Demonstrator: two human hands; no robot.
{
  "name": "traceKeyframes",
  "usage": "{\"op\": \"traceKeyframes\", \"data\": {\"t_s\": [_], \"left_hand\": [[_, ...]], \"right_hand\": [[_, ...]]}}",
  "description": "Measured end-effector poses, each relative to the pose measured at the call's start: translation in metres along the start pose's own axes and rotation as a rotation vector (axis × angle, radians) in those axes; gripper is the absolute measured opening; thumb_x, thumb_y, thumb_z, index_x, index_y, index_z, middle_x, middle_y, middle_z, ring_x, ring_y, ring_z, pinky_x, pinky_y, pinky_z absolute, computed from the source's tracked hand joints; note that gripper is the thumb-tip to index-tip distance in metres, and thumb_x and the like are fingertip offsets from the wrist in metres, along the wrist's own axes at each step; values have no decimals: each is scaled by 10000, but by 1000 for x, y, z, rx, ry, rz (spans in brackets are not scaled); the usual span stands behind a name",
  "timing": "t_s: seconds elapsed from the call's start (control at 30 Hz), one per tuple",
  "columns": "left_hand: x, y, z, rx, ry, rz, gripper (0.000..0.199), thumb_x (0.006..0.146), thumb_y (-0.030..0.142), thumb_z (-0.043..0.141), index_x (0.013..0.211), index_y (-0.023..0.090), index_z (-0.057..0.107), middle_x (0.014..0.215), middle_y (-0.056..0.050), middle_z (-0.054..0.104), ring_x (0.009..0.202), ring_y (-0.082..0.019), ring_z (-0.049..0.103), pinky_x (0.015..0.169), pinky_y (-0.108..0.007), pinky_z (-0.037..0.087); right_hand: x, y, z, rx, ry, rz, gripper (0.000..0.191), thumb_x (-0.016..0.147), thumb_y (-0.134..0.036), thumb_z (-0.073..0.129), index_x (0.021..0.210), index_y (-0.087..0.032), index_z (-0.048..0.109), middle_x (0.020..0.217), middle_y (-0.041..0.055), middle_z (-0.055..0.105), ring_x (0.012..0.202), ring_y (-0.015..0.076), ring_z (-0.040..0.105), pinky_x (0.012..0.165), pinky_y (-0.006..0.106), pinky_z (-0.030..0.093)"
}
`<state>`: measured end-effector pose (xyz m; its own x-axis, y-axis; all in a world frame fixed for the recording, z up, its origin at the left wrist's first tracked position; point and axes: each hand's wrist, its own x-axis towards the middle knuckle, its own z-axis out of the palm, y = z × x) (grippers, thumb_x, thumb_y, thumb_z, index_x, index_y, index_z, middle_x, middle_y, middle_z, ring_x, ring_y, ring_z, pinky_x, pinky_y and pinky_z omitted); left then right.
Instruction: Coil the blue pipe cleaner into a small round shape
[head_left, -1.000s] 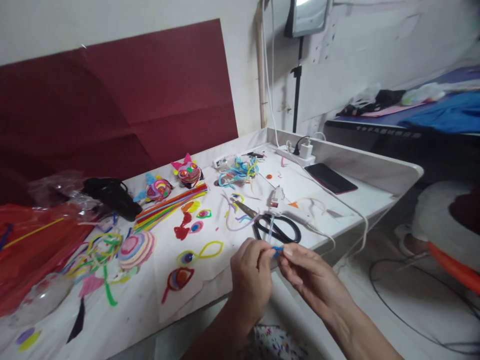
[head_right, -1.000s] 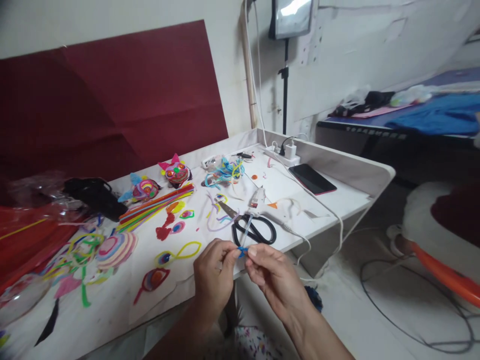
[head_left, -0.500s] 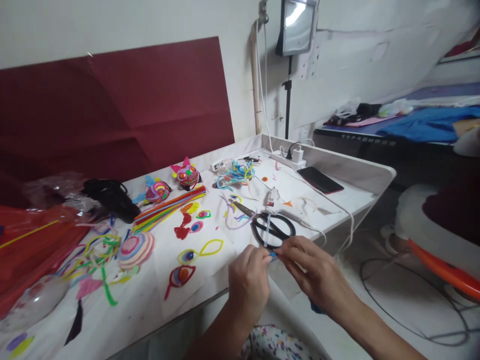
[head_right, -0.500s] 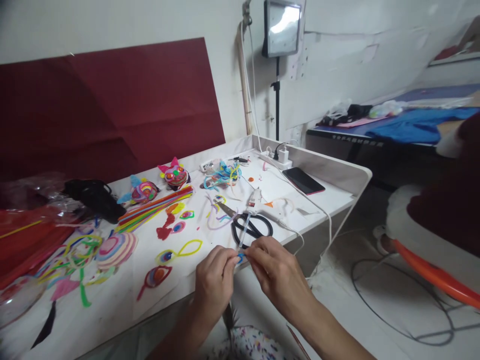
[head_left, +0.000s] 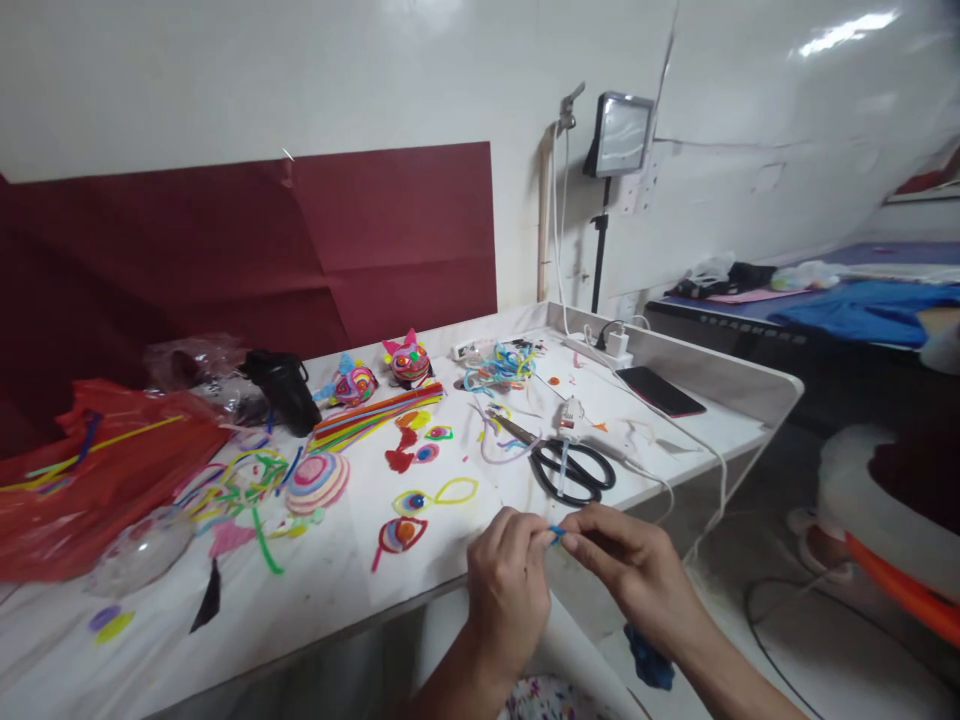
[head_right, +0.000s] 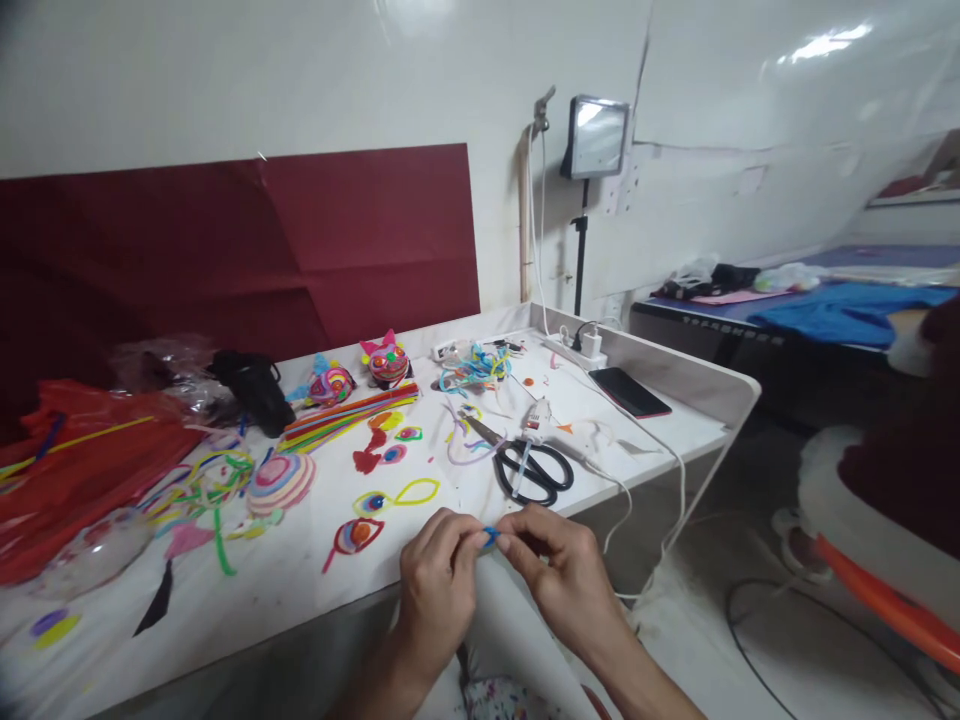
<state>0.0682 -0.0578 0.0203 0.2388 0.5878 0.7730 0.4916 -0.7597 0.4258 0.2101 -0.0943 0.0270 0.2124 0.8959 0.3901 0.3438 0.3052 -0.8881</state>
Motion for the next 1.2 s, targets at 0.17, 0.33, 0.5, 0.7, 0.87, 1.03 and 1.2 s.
{"op": "traceKeyframes", "data": {"t_s": [0.17, 0.33, 0.5, 0.7, 0.87, 1.03, 1.2], "left_hand": [[-3, 5, -9, -66, 84, -96, 214, 873, 156, 495, 707, 265, 573, 616, -3, 625, 561, -190, 630, 487, -312, 501], [-5, 6, -15, -97, 99, -134, 219, 884, 175, 498, 704, 276, 573, 613, 0, 628, 566, -189, 632, 488, -309, 514], [-6, 6, -16, -96, 105, -130, 206, 875, 174, 507, 698, 262, 565, 613, 0, 625, 561, -184, 626, 480, -300, 504], [-6, 4, -17, -110, 93, -158, 209, 877, 170, 514, 696, 251, 582, 624, 3, 640, 581, -163, 629, 509, -263, 500], [-7, 1, -13, -114, 160, -160, 188, 850, 156, 543, 676, 208, 591, 602, 13, 630, 554, -154, 622, 508, -239, 475], [-5, -2, -9, -119, 194, -182, 169, 845, 157, 566, 683, 190, 600, 606, 26, 626, 556, -132, 616, 526, -213, 467], [-1, -10, -4, -130, 220, -221, 164, 840, 169, 571, 680, 186, 603, 601, 22, 629, 550, -134, 610, 523, -216, 460]], "right_hand": [[-5, -10, 14, 270, 40, 207, 192, 591, -445, 798, 635, -266, 745, 533, -7, 624, 491, 186, 541, 466, 306, 453], [-8, -14, 18, 267, 78, 186, 178, 569, -427, 816, 640, -275, 757, 531, -2, 621, 501, 187, 536, 484, 314, 463], [-10, -9, 18, 180, 102, 85, 127, 603, -377, 810, 702, -304, 777, 711, 36, 718, 685, 250, 637, 616, 346, 513], [-6, -11, 20, 295, 36, 245, 215, 525, -394, 837, 693, -270, 785, 610, 22, 678, 552, 188, 540, 518, 311, 447], [-3, -12, 23, 364, -14, 343, 275, 514, -458, 829, 641, -221, 774, 493, 5, 571, 470, 118, 414, 450, 257, 339], [0, -8, 30, 471, -18, 420, 289, 501, -434, 851, 664, -209, 772, 472, -13, 522, 478, 106, 401, 473, 249, 327], [9, -1, 41, 576, 5, 489, 307, 479, -430, 865, 661, -208, 757, 557, -5, 564, 495, 95, 407, 484, 244, 316]]}}
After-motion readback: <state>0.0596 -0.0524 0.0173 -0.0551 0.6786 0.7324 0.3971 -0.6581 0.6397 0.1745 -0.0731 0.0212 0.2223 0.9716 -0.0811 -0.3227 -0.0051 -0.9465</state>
